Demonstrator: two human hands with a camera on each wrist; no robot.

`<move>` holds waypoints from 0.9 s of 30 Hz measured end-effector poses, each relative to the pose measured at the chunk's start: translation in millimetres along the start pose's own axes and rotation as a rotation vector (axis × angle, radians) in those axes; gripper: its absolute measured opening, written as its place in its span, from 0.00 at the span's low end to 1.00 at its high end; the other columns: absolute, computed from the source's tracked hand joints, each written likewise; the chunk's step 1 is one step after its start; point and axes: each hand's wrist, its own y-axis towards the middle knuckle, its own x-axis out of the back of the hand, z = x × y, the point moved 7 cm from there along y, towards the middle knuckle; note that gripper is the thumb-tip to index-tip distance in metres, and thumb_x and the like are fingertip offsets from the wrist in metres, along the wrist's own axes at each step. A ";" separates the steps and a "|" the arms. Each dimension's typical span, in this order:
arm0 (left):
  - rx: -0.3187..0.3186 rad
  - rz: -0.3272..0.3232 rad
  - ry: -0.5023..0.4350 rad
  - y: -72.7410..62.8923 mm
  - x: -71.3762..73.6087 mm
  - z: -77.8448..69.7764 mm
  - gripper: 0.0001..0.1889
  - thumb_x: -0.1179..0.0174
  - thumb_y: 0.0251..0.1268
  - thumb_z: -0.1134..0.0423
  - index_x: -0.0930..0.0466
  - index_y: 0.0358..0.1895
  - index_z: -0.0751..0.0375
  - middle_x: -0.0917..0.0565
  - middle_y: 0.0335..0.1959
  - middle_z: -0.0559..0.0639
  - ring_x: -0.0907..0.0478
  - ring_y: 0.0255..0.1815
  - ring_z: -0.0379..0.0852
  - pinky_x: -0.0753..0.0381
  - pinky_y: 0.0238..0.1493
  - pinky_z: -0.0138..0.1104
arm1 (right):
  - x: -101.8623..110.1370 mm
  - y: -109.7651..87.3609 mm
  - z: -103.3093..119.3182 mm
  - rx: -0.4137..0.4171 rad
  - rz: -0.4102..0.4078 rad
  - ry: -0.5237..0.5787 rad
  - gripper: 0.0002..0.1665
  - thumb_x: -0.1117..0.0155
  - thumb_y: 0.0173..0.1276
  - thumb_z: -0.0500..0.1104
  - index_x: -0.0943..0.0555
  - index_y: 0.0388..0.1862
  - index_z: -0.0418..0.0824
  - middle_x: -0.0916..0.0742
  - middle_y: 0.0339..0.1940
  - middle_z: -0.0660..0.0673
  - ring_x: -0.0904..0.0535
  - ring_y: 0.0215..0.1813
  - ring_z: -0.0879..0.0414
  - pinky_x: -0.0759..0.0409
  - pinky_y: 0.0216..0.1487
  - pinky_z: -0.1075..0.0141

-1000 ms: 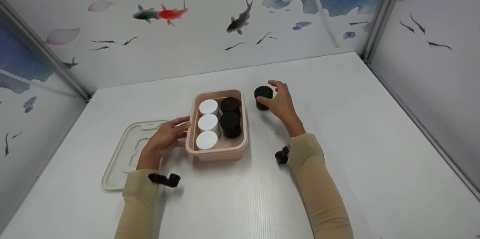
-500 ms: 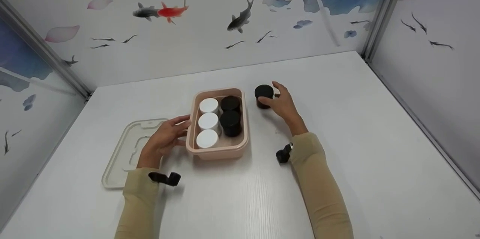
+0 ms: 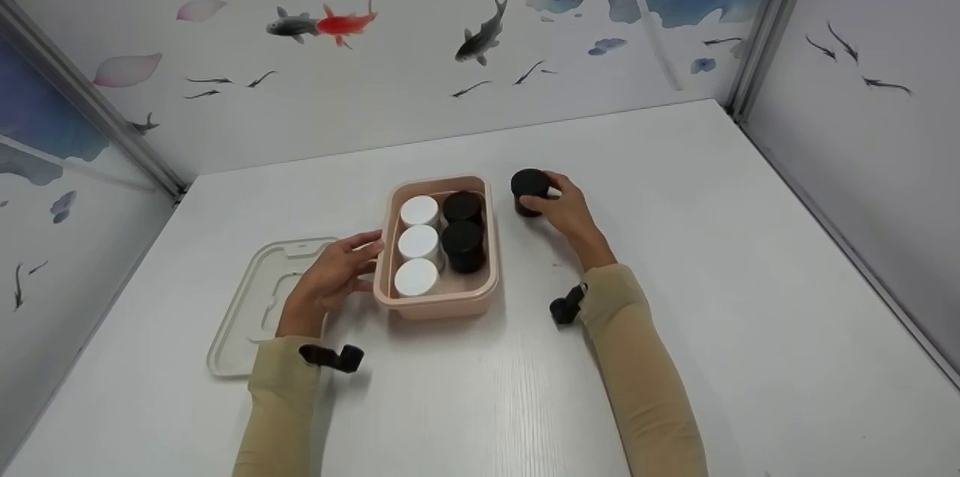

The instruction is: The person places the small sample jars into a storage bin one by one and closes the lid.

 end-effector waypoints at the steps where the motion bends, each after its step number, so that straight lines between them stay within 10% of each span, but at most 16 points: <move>1: -0.006 0.003 0.001 0.1 -0.2 -0.3 0.25 0.40 0.74 0.58 0.29 0.70 0.60 0.15 0.55 0.61 0.13 0.46 0.48 0.11 0.36 0.38 | 0.5 -0.5 0.0 -0.001 -0.005 0.001 0.50 0.34 0.71 0.53 0.48 0.82 0.44 0.42 0.83 0.39 0.43 0.82 0.42 0.42 0.80 0.51; 27: -0.003 -0.010 0.002 -0.7 -0.6 -1.4 0.25 0.40 0.73 0.58 0.28 0.70 0.59 0.15 0.55 0.60 0.13 0.47 0.49 0.11 0.37 0.39 | 7.5 -14.3 19.5 0.000 -0.010 -0.031 0.53 0.32 0.68 0.56 0.46 0.80 0.37 0.35 0.78 0.34 0.36 0.77 0.42 0.32 0.75 0.51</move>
